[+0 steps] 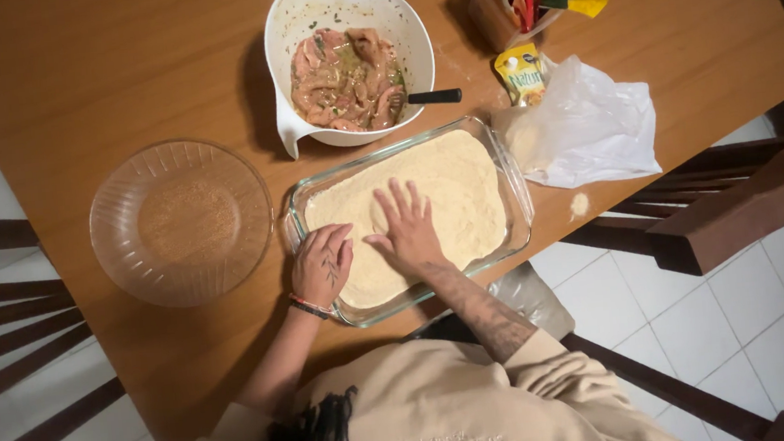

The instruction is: Preparing and breading pieces of chicken in a glass dish for cooking.

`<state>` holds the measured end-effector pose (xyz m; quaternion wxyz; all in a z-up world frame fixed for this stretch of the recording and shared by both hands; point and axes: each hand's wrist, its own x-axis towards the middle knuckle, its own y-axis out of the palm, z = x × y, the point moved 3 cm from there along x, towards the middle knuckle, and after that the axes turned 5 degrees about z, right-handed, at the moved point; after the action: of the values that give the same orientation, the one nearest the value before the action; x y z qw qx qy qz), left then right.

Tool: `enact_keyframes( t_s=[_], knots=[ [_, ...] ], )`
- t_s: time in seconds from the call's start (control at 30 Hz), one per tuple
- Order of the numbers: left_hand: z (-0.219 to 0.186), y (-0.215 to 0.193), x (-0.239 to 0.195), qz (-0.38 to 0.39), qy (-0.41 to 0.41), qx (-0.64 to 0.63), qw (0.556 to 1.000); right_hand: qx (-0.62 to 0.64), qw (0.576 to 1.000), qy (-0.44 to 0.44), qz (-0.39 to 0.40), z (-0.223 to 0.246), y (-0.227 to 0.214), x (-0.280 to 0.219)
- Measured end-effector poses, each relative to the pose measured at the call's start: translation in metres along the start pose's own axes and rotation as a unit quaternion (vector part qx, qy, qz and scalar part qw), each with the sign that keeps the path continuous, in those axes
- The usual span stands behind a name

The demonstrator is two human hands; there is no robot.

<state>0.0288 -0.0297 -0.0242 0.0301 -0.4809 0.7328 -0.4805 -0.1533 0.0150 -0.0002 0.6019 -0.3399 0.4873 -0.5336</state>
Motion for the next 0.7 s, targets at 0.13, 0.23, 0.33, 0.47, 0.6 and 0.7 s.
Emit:
enact_keyframes(
  t_s=[0.13, 0.23, 0.33, 0.47, 0.6, 0.7],
  knots=[
    [-0.004, -0.004, 0.003, 0.004, -0.003, 0.001, 1.0, 0.0, 0.999, -0.034, -0.004, -0.01, 0.006, 0.002],
    [-0.004, -0.004, 0.003, 0.004, -0.006, 0.01, 1.0, -0.059, 0.997, -0.05, 0.01, -0.025, 0.009, -0.002],
    [-0.003, -0.003, 0.003, 0.012, -0.009, 0.004, 1.0, -0.079, 0.996, -0.047, 0.009, -0.037, 0.006, -0.003],
    [-0.003, -0.003, 0.003, 0.006, -0.014, 0.002, 1.0, -0.046, 0.998, -0.03, 0.001, -0.032, 0.004, -0.003],
    [-0.006, -0.007, 0.006, -0.002, -0.007, 0.002, 1.0, -0.013, 0.999, -0.04, -0.003, -0.013, 0.012, 0.002],
    [-0.007, -0.008, 0.006, -0.002, -0.006, 0.005, 1.0, -0.019, 0.999, -0.036, 0.014, -0.009, 0.007, -0.003]
  ],
)
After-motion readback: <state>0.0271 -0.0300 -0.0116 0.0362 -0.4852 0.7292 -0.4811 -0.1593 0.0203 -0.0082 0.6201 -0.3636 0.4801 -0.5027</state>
